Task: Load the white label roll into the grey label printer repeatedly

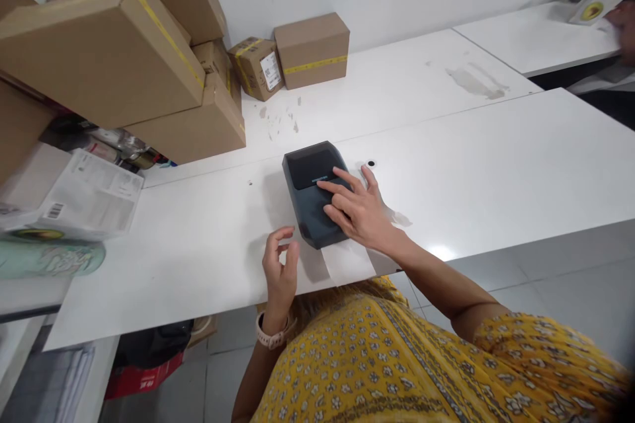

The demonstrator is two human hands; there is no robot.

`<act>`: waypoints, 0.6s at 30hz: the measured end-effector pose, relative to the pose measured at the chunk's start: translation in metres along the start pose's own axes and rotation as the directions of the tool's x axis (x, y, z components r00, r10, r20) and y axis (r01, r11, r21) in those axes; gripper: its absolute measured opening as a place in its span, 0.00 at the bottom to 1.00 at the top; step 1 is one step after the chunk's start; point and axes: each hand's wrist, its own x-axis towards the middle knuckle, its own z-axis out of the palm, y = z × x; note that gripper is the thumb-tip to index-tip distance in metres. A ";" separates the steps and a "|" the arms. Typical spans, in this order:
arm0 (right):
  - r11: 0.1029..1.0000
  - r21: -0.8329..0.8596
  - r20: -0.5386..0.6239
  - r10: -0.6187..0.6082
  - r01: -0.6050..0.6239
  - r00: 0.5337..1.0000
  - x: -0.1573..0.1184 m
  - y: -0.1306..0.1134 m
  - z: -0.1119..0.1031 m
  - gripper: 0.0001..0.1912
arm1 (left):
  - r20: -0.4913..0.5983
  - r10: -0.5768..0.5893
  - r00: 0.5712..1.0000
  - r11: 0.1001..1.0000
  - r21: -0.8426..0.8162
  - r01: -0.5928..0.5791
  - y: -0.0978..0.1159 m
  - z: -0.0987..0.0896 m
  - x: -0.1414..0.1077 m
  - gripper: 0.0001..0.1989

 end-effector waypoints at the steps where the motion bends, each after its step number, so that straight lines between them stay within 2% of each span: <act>1: 1.000 0.019 0.009 0.010 -0.010 1.000 0.002 0.002 0.001 0.15 | 0.010 0.014 1.000 1.000 -0.002 -0.014 0.001 0.005 0.000 0.22; 3: 0.998 0.060 0.028 0.030 -0.032 0.999 0.000 0.008 0.001 0.16 | 0.052 0.031 0.998 0.999 -0.017 -0.031 0.002 0.014 -0.002 0.28; 6: 0.988 0.144 0.046 0.059 -0.065 0.997 -0.016 0.016 0.000 0.15 | 0.124 0.037 0.992 0.999 -0.038 -0.033 0.002 0.024 -0.007 0.36; 9: 0.956 0.252 -0.031 0.161 -0.148 0.987 -0.042 0.017 0.005 0.17 | 0.169 0.022 0.985 0.999 -0.053 -0.013 -0.003 0.030 -0.013 0.41; 12: 0.873 0.390 -0.115 0.360 -0.292 0.926 -0.061 0.008 0.014 0.24 | 0.173 0.017 0.985 0.996 -0.093 -0.001 -0.009 0.033 -0.016 0.44; 14: 0.825 0.448 -0.123 0.439 -0.345 0.890 -0.064 0.001 0.016 0.26 | 0.159 0.027 0.987 0.993 -0.117 -0.008 -0.011 0.032 -0.016 0.44; 16: 0.823 0.463 -0.117 0.426 -0.330 0.897 -0.061 -0.005 0.013 0.27 | 0.153 0.030 0.988 0.991 -0.137 -0.008 -0.011 0.031 -0.015 0.43; 18: 0.835 0.467 -0.077 0.364 -0.289 0.928 -0.054 -0.009 0.007 0.29 | 0.158 0.029 0.987 0.989 -0.149 -0.005 -0.009 0.029 -0.014 0.40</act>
